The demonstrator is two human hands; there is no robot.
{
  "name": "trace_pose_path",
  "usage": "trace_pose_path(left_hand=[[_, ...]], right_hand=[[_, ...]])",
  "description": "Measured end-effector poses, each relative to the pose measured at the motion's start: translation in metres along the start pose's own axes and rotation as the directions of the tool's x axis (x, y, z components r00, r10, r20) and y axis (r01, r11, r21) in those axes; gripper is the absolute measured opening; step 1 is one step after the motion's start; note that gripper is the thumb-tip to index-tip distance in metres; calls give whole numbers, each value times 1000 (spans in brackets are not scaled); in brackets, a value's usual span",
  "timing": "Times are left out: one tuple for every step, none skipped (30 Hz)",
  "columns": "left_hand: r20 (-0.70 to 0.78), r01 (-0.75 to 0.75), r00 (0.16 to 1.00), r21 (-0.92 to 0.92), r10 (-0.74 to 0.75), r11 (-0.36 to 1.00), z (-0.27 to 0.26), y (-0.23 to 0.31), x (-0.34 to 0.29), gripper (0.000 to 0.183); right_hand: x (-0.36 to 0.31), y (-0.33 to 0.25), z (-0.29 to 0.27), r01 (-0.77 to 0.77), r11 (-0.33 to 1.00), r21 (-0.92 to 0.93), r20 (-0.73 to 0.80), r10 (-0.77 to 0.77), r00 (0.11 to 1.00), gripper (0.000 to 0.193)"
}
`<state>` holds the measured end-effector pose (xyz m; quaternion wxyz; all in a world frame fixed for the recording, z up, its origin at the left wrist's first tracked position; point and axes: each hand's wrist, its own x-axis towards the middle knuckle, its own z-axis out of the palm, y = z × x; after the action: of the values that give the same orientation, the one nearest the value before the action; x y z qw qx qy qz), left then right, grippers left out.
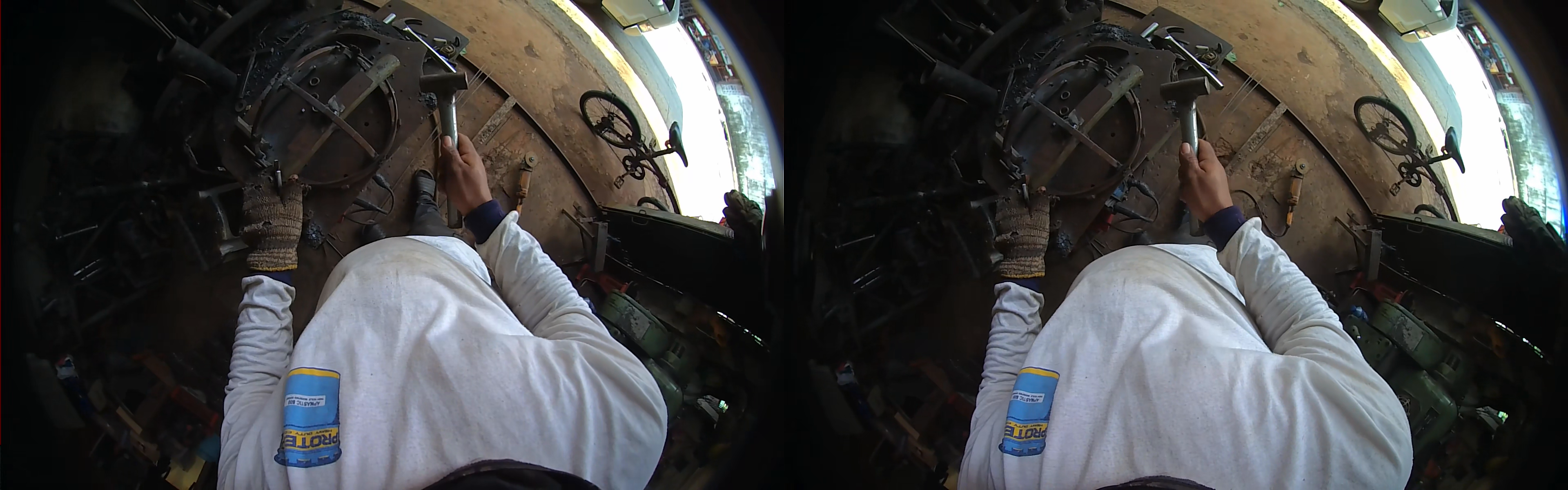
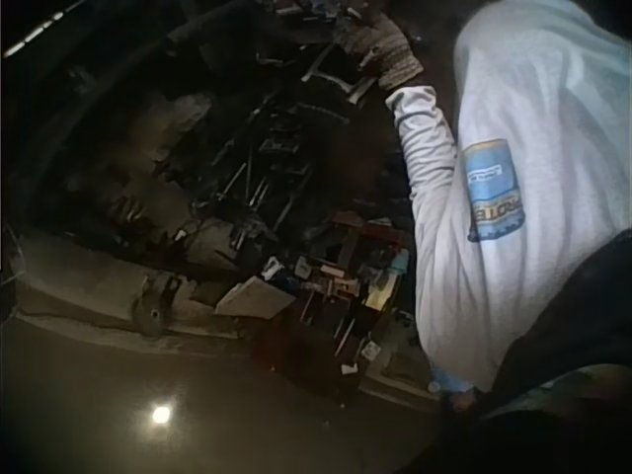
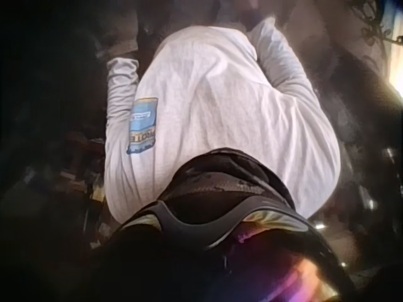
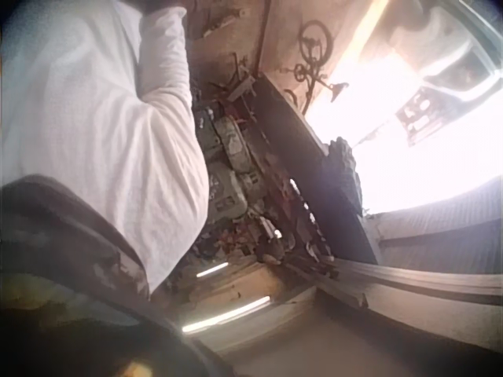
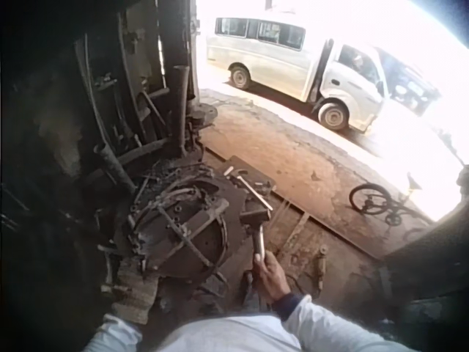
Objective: The person tightens bolts on a metal frame assembly using a wrench and a hammer. The person uses a wrench to turn bolts on a circular metal structure, occasionally striking the assembly with a hammer to adjust the fit, and then uses a smaller hand tool to adjust a fastener.
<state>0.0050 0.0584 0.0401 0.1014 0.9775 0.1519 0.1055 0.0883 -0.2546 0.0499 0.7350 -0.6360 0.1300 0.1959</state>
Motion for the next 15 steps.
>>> trace_pose_path(left_hand=[[5,-2,1000,1,2,1000,0,1,-1,52],[14,21,1000,-11,-21,1000,-1,2,-1,52],[24,43,999,-24,-43,999,-1,3,-1,52],[24,44,999,-20,-44,999,-3,2,-2,52],[27,43,999,5,-44,999,-4,2,-3,51],[30,42,999,31,-43,999,-5,2,-3,51],[34,43,998,31,-44,999,-5,3,-3,51],[22,37,999,45,-38,998,-6,5,-3,52],[9,32,999,60,-32,998,-6,6,-4,52],[10,33,999,61,-34,998,-6,5,-3,52],[-4,17,1000,28,-17,999,-6,5,-3,51],[-18,1,1000,-5,-1,1000,-6,4,-3,51],[-17,1,1000,-5,-1,1000,-6,5,-2,51],[-28,-7,1000,8,7,1000,-6,6,-2,50],[-38,-14,999,21,15,1000,-6,7,-2,50]], right_hand=[[3,10,4,33,984,-178,-12,-36,999,30],[4,16,5,62,935,-350,-17,-72,997,32],[4,19,2,57,936,-349,-22,-69,997,32],[3,18,3,86,896,-435,5,-93,996,34],[3,16,5,116,848,-517,33,-116,993,36],[-1,11,6,4,914,-405,35,11,999,34],[-4,8,8,1,914,-406,33,14,999,34],[-6,5,10,-39,955,-294,47,55,997,33],[-7,3,11,-82,981,-178,64,94,993,31],[-6,-1,11,-83,981,-178,66,96,993,31],[-5,-5,12,-100,991,-92,70,107,992,29],[-2,-8,12,-117,993,-4,76,117,990,27],[2,-11,10,-117,993,-4,76,117,990,27],[8,-14,7,-103,994,45,82,99,992,26],[13,-17,5,-88,992,95,87,80,993,25]])
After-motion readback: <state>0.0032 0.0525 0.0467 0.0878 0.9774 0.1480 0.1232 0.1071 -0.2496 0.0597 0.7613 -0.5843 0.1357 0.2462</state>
